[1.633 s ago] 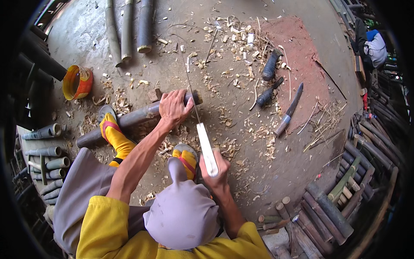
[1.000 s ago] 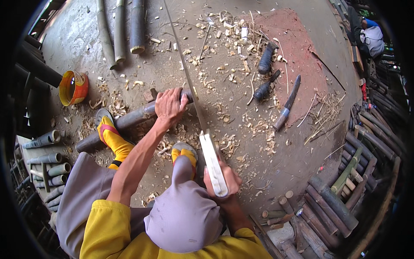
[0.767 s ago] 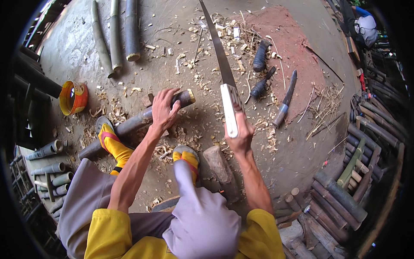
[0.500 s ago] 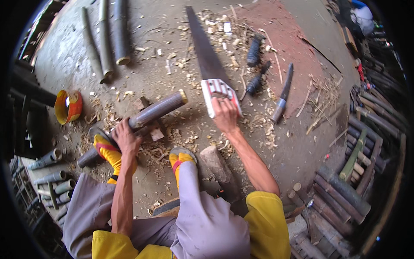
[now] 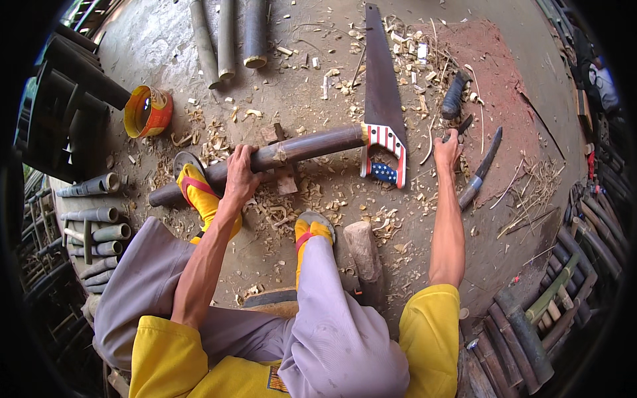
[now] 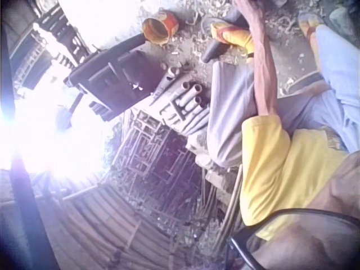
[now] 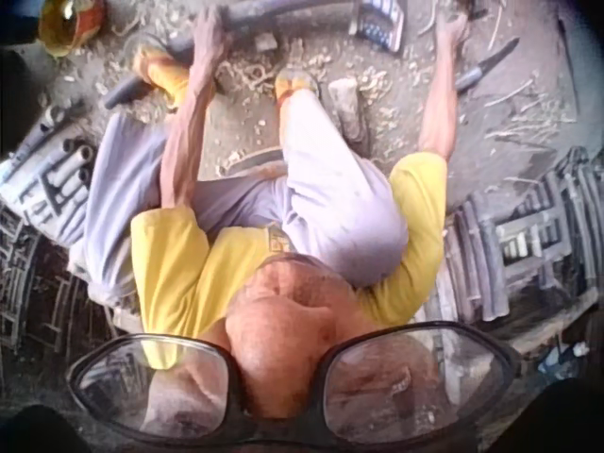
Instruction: The person uses a saw and a knife to shape and hollow out a segment of bamboo, striking a tool with a wooden block and scraping the inner and outer surfaces.
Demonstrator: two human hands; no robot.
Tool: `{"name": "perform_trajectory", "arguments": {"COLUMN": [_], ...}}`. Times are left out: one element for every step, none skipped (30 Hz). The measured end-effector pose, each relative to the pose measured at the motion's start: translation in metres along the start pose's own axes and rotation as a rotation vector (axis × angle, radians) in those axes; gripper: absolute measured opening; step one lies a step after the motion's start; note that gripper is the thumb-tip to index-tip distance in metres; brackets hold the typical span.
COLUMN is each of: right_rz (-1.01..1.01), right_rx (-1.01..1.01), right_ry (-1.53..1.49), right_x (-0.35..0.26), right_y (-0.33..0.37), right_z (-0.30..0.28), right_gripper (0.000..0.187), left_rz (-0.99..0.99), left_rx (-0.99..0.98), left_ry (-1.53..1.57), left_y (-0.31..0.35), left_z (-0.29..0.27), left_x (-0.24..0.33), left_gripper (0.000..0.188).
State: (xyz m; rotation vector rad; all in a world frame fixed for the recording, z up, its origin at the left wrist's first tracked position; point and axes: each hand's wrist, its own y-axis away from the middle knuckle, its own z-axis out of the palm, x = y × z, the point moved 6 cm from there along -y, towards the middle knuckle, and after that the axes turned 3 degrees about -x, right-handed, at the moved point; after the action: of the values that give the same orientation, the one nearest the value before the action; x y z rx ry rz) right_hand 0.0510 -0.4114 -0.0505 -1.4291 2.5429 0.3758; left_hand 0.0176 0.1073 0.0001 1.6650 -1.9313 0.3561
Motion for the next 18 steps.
{"name": "perform_trajectory", "arguments": {"right_rz": [0.062, 0.118, 0.171, 0.117, 0.067, 0.097, 0.116, 0.11, 0.105, 0.149, 0.182, 0.227, 0.272, 0.333, 0.341, 0.347, 0.323, 0.297], "right_rx": [0.086, 0.152, 0.221, 0.305, 0.384, 0.282, 0.175, 0.032, -0.116, -0.273, -0.448, -0.567, -0.692, -0.751, -0.74, -0.732, -0.599, -0.472], "right_ry": [-0.153, -0.309, -0.469, -0.513, -0.553, -0.661, -0.766, -0.831, -0.898, -0.963, -1.028, -1.163, -1.295, -1.402, -1.505, -1.608, -1.486, -1.361], "right_x": [0.006, -0.002, -0.016, -0.029, -0.04, -0.045, -0.055, -0.069, -0.087, -0.099, -0.115, -0.128, -0.143, -0.156, -0.165, -0.171, -0.155, -0.129], "right_y": [0.0, 0.009, 0.019, 0.036, 0.061, 0.085, 0.107, 0.131, 0.156, 0.177, 0.195, 0.213, 0.228, 0.239, 0.244, 0.247, 0.249, 0.255], "right_z": [-0.008, -0.016, -0.028, -0.046, -0.064, -0.078, -0.094, -0.107, -0.113, -0.113, -0.107, -0.103, -0.098, -0.096, -0.099, -0.101, -0.098, -0.085], "right_gripper": [0.037, 0.035, 0.033, 0.031, 0.03, 0.029, 0.028, 0.027, 0.027, 0.027, 0.027, 0.027, 0.028, 0.029, 0.03, 0.031, 0.037, 0.042], "left_rz": [0.011, 0.021, 0.032, 0.054, 0.052, 0.144, 0.219, 0.346, 0.446, 0.515, 0.593, 0.71, 0.781, 0.842, 0.871, 0.837, 0.807, 0.774], "left_rx": [-0.007, 0.061, 0.138, 0.211, 0.257, 0.284, 0.251, 0.213, 0.156, 0.042, -0.03, 0.003, -0.09, -0.178, -0.061, -0.08, -0.098, -0.115], "left_ry": [-0.005, 0.023, 0.048, 0.081, 0.169, 0.255, 0.347, 0.319, 0.343, 0.336, 0.287, 0.251, 0.232, 0.212, 0.21, 0.255, 0.304, 0.352], "left_y": [0.0, 0.006, 0.011, 0.013, 0.018, 0.022, 0.024, 0.022, 0.02, 0.02, 0.022, 0.023, 0.024, 0.027, 0.029, 0.027, 0.024, 0.021], "left_z": [0.001, -0.004, -0.015, -0.021, -0.022, -0.02, -0.012, -0.012, -0.004, -0.001, 0.006, 0.003, 0.021, 0.036, 0.027, 0.024, 0.02, 0.017], "left_x": [0.001, 0.004, 0.013, 0.027, 0.04, 0.062, 0.087, 0.12, 0.145, 0.174, 0.192, 0.206, 0.209, 0.206, 0.206, 0.199, 0.191, 0.183], "left_gripper": [0.058, 0.058, 0.059, 0.059, 0.059, 0.058, 0.06, 0.062, 0.068, 0.077, 0.082, 0.077, 0.07, 0.063, 0.054, 0.054, 0.053, 0.052]}}
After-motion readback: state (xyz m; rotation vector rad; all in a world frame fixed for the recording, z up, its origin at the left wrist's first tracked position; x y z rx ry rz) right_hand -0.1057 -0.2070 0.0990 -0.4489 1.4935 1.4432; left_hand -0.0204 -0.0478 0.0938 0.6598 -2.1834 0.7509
